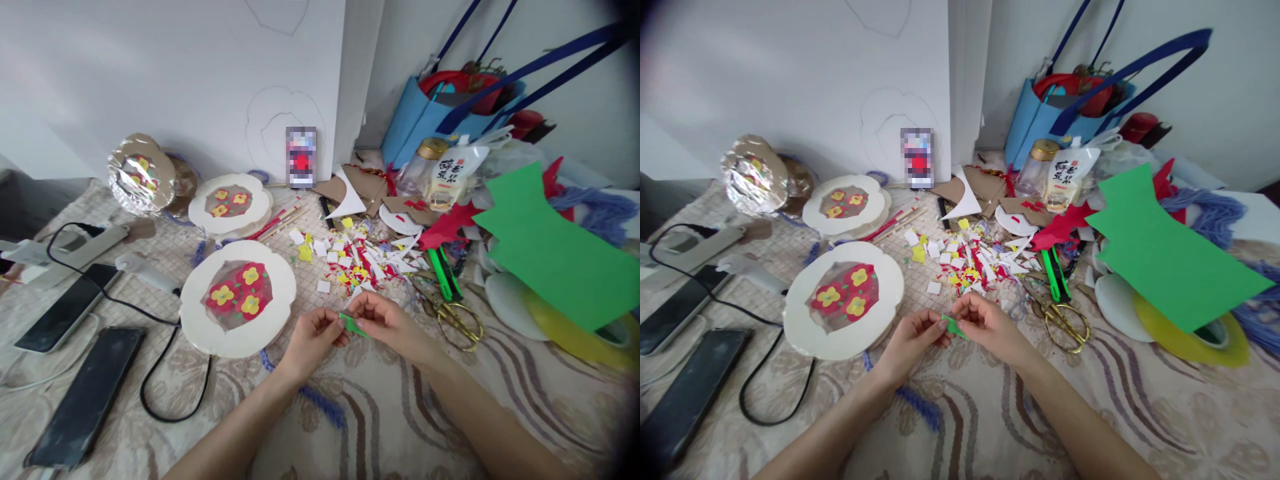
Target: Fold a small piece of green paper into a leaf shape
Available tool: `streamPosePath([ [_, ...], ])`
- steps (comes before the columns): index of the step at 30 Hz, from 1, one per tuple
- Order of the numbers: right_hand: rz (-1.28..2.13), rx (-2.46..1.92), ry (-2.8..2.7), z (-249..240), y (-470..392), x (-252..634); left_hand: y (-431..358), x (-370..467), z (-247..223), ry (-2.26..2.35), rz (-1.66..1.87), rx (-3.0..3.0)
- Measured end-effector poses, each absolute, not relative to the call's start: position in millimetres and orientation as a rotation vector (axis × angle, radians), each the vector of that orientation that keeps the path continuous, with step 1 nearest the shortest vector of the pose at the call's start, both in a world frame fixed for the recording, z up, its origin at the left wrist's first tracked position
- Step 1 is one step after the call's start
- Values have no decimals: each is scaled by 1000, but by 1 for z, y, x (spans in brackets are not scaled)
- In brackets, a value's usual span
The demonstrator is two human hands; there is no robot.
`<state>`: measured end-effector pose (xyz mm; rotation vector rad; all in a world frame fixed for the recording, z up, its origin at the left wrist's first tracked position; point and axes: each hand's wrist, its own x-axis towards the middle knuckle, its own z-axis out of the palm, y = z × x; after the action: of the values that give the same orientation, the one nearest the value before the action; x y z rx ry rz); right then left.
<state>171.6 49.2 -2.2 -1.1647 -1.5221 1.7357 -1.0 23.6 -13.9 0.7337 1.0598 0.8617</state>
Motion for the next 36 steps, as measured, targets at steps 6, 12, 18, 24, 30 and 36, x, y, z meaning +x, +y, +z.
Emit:
streamPosePath([
  [6, 1731, -1140, -1495, -2, 47, 170, 22, 0, -17, 1065, 875, 781],
  [12, 1714, -1152, -1506, -4, 47, 170, 20, 0, -17, 1074, 836, 880],
  [18, 1733, -1134, -1512, -2, 47, 169, 23, 0, -14, 1069, 838, 864],
  [24, 1735, -1141, -1502, -1, 47, 167, 22, -1, -16, 1095, 853, 855],
  [30, 1748, -1137, -1507, -2, 47, 167, 22, 0, -18, 1093, 897, 863],
  [36, 1746, -1107, -1546, 1, 48, 169, 24, -1, -12, 1075, 841, 892],
])
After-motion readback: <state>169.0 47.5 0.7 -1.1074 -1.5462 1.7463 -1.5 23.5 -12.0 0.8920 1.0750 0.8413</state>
